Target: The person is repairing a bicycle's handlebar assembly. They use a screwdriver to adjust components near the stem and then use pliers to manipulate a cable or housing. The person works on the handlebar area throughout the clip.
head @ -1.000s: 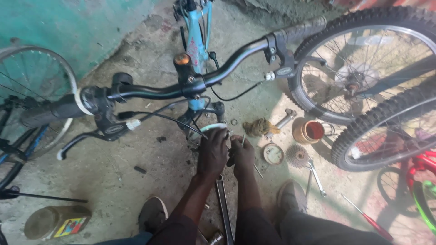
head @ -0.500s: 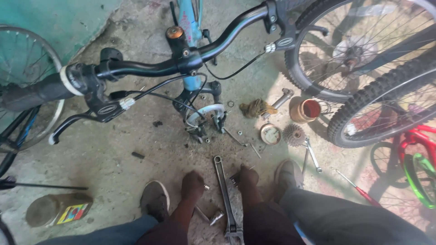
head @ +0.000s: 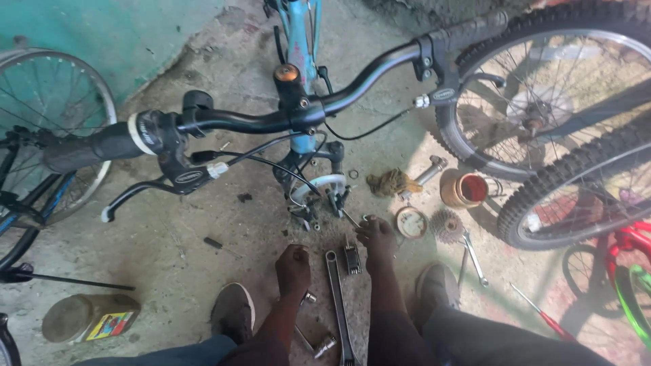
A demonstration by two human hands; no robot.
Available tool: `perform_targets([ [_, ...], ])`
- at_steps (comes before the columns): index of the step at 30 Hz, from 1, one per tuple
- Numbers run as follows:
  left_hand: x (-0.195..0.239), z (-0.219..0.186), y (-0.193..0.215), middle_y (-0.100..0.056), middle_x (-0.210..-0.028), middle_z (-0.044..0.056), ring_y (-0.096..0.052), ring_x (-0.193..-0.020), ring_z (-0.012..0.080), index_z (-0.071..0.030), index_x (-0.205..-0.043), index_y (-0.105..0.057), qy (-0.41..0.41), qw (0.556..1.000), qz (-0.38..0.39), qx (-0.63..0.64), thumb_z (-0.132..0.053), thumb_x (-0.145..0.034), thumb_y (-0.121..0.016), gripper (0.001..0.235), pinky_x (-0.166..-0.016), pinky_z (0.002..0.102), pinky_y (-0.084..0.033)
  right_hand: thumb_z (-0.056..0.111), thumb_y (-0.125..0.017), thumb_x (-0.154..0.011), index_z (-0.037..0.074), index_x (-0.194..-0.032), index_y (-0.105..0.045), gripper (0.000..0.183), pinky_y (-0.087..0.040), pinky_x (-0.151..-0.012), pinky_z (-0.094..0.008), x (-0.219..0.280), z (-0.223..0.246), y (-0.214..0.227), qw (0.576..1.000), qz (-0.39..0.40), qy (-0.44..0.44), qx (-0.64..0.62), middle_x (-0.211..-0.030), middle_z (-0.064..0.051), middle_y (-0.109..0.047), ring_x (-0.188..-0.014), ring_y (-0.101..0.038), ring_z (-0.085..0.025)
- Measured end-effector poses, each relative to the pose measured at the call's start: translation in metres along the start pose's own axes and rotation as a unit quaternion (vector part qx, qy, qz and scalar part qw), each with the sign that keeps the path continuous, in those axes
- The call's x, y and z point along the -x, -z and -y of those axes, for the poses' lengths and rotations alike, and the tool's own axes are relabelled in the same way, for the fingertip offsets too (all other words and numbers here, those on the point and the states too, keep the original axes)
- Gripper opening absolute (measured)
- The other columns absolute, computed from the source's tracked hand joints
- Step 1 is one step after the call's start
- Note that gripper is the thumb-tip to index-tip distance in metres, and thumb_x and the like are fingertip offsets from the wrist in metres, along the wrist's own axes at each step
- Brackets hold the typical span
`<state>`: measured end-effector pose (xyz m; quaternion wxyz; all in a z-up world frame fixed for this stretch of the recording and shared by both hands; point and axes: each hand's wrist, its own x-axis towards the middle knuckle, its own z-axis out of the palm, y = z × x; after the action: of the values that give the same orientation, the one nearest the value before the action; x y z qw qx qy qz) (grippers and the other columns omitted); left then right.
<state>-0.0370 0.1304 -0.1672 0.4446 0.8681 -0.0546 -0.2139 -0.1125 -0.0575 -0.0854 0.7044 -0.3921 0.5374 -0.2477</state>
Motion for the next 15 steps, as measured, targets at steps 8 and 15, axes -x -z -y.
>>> perform_targets([
  [8,0.024,-0.147,0.022,-0.064,-0.078,0.009,-0.069,-0.072,0.0345,-0.014,-0.096,-0.07,-0.307,0.945,-0.11,0.026,-0.023,-0.096,-0.062,0.012,-0.063,0.046,-0.055,0.025,-0.058,-0.105,-0.008,-0.125,-0.064,0.04,-0.054,-0.079,-0.032,0.025,0.073,-0.049,0.99,0.084,0.113,0.005,-0.103,-0.019,-0.067,-0.091,-0.065,-0.023],
  [15,-0.007,-0.198,0.021,-0.063,-0.109,0.015,-0.062,-0.101,0.0352,-0.011,-0.122,-0.066,-0.447,0.877,-0.136,-0.115,-0.006,-0.094,-0.059,0.029,-0.087,0.048,-0.048,0.019,-0.063,-0.1,0.0,-0.111,-0.072,0.023,-0.048,-0.068,-0.026,-0.001,0.057,-0.054,0.985,0.104,0.136,0.027,-0.08,-0.012,-0.069,-0.072,-0.061,-0.016],
])
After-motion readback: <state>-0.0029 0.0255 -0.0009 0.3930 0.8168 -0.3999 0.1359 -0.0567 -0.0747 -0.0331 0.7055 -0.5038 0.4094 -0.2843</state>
